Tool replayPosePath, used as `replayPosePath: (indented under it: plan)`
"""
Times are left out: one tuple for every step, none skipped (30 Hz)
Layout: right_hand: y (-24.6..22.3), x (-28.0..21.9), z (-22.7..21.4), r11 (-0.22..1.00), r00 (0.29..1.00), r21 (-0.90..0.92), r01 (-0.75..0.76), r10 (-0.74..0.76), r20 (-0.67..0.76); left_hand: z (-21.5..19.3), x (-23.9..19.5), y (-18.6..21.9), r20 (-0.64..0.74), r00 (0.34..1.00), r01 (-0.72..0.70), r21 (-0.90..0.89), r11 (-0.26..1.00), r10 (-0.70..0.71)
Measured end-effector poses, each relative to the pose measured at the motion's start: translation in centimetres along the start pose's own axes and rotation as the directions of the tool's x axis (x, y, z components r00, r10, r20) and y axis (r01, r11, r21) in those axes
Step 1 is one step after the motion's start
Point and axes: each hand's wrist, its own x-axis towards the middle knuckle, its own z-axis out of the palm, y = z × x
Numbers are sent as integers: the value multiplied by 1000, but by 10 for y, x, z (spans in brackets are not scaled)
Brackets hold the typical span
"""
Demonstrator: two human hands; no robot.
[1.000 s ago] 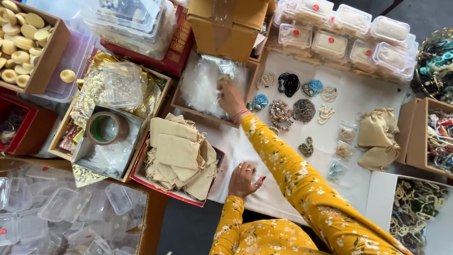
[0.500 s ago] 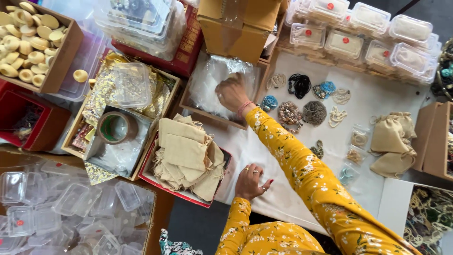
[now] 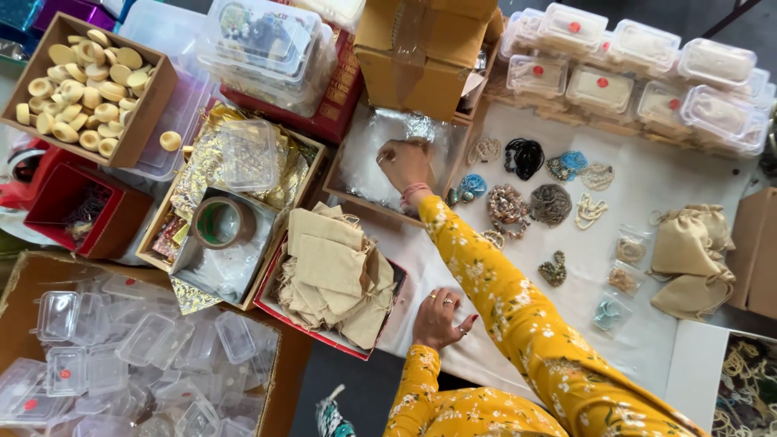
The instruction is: The person sits at a table and packs various small jewelry items, including beaded necklaces and earrings, into small clear plastic bags. They handle the items one by one, place them into the bags, and set the filled bags on the table.
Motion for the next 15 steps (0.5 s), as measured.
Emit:
replayPosePath:
  plan:
    - [0, 0, -11, 989, 998, 133, -66, 64, 14, 0, 2, 0, -9, 1000, 0, -5, 1000, 0]
    - [0, -3, -22, 956, 991, 262, -136, 130, 40, 0, 1, 2, -13, 1000, 1, -13, 1000, -1]
    - [17, -3, -11, 956, 991, 259, -136, 131, 35, -1, 0, 4, -14, 1000, -4, -15, 1000, 4]
    - [34, -2, -1, 781, 982, 598, -182, 172, 75, -3, 1, 5, -12, 1000, 2, -19, 1000, -3]
    - [53, -2, 8, 489, 973, 848, -205, 193, 124, -4, 1, 6, -9, 1000, 9, -22, 1000, -9]
    - [57, -10, -5, 494, 974, 847, -198, 200, 110, -3, 1, 6, -6, 1000, -6, -28, 1000, 6]
    - [62, -18, -18, 382, 975, 906, -180, 189, 114, -2, 2, 6, -25, 1000, -10, -15, 1000, 9]
    - [68, -30, -31, 264, 976, 951, -161, 183, 115, -1, 1, 8, -37, 999, -14, -5, 1000, 14]
    - [61, -47, -60, 270, 975, 951, -153, 197, 101, 2, 0, 7, -29, 999, -30, -14, 999, 29]
    - [54, -64, -88, 66, 949, 965, -255, 209, 237, 4, 0, 5, -44, 998, -43, -6, 999, 42]
    - [47, -82, -115, -141, 911, 929, -343, 191, 366, 7, 0, 2, -59, 997, -55, 1, 998, 55]
    - [56, -104, -121, -142, 910, 934, -328, 217, 353, 6, -3, 2, -40, 997, -72, -11, 997, 72]
    - [65, -126, -126, -187, 905, 922, -340, 202, 375, 6, -5, 1, -30, 997, -70, -9, 997, 70]
    - [75, -147, -133, -228, 900, 910, -347, 190, 391, 8, -5, 1, -19, 997, -72, -11, 997, 72]
    - [96, -168, -124, -225, 900, 918, -328, 220, 376, 5, 0, 2, 1, 996, -93, -29, 995, 93]
